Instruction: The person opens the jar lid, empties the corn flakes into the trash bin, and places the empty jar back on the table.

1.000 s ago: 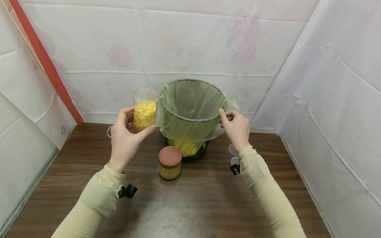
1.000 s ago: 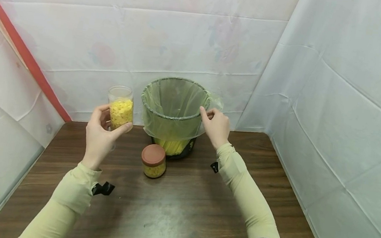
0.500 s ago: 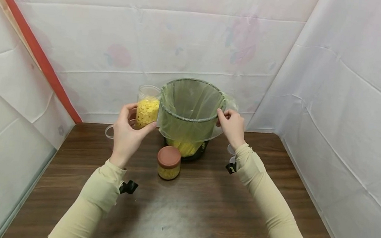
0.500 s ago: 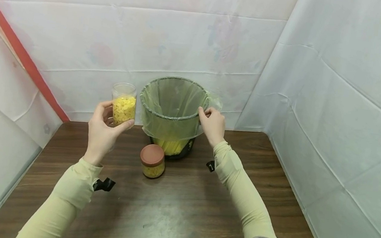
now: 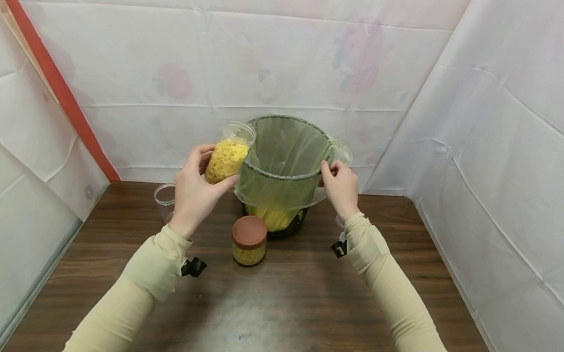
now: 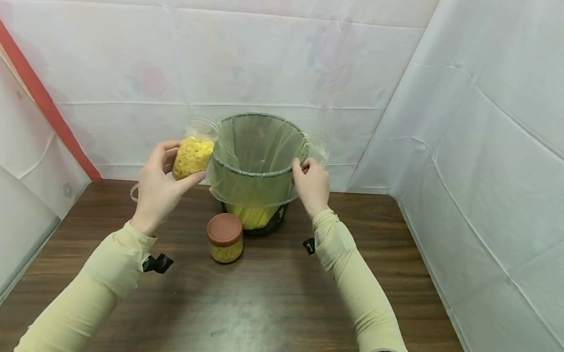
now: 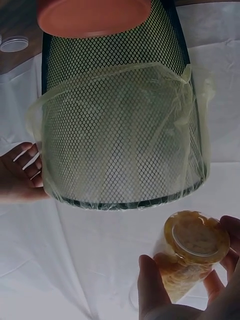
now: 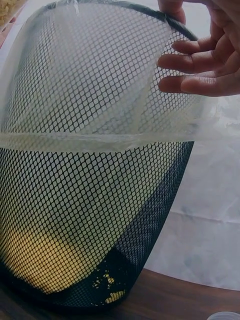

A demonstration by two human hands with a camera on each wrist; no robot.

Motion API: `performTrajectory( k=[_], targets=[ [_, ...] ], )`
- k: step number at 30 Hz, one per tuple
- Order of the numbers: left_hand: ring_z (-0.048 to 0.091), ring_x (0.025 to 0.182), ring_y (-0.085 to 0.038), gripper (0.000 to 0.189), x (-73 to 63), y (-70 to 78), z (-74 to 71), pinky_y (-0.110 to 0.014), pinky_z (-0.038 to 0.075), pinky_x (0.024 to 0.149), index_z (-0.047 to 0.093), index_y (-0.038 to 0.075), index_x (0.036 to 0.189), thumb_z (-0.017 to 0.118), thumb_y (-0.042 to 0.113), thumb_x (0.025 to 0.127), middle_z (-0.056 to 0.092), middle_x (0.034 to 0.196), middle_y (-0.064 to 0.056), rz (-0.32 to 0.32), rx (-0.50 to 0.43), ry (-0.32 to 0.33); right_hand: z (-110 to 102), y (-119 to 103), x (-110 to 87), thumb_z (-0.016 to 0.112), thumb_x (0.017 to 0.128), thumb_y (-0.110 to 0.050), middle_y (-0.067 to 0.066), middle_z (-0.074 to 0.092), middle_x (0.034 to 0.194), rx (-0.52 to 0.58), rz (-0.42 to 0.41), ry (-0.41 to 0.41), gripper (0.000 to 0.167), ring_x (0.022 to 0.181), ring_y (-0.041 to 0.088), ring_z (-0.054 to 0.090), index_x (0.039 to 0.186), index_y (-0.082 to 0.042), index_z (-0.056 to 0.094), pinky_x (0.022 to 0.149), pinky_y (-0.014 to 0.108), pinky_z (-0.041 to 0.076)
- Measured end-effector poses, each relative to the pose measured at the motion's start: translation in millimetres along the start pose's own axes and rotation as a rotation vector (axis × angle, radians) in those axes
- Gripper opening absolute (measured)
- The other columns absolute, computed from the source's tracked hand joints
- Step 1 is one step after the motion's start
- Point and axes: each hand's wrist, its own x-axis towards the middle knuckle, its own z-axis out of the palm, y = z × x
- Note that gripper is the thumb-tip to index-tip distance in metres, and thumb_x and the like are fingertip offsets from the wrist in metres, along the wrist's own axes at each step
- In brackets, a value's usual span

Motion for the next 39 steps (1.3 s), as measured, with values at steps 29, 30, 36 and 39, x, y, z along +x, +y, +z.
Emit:
performTrajectory(
  k=[29,30,36,39],
  targets=[
    [0.063,0.091,-0.023,0.056,15.6,4.2,4.3,-0.036,0.049,0.073,0.057,0.008,0.116,0.084,0.018,0.068,0.067,0.105,-0.012,0.036,0.069,0.014,12,-4,-3.2,0.035,0.096,-0.039,0.005,0.053,0.067,-0.049,0.004,0.064,0.034,0.056,0.024,0.046,0.075,-0.014,0.043,0.054,0.032,0.034],
    [0.062,0.091,-0.022,0.056,16.0,4.4,4.2,-0.035,0.048,0.072,0.057,0.009,0.116,0.084,0.019,0.068,0.067,0.105,-0.012,0.041,0.071,0.014,13,-4,-3.0,0.035,0.096,-0.039,0.005,0.052,0.066,-0.050,0.005,0.065,0.034,0.056,0.024,0.046,0.074,-0.014,0.043,0.055,0.032,0.034],
    [0.058,0.091,-0.019,0.053,19.3,4.6,4.4,-0.030,0.043,0.074,0.062,0.011,0.116,0.084,0.021,0.069,0.065,0.108,-0.008,0.078,0.060,0.018,14,-5,-2.3,0.035,0.096,-0.038,0.005,0.050,0.066,-0.041,-0.001,0.075,0.033,0.055,0.024,0.044,0.074,-0.014,0.041,0.054,0.032,0.033],
    [0.057,0.092,-0.020,0.052,20.0,4.3,4.6,-0.031,0.042,0.077,0.064,0.011,0.116,0.083,0.021,0.069,0.065,0.108,-0.008,0.087,0.067,0.026,16,-4,-2.5,0.035,0.097,-0.037,0.005,0.049,0.066,-0.032,-0.009,0.065,0.033,0.054,0.024,0.043,0.074,-0.013,0.041,0.053,0.032,0.032]
  ],
)
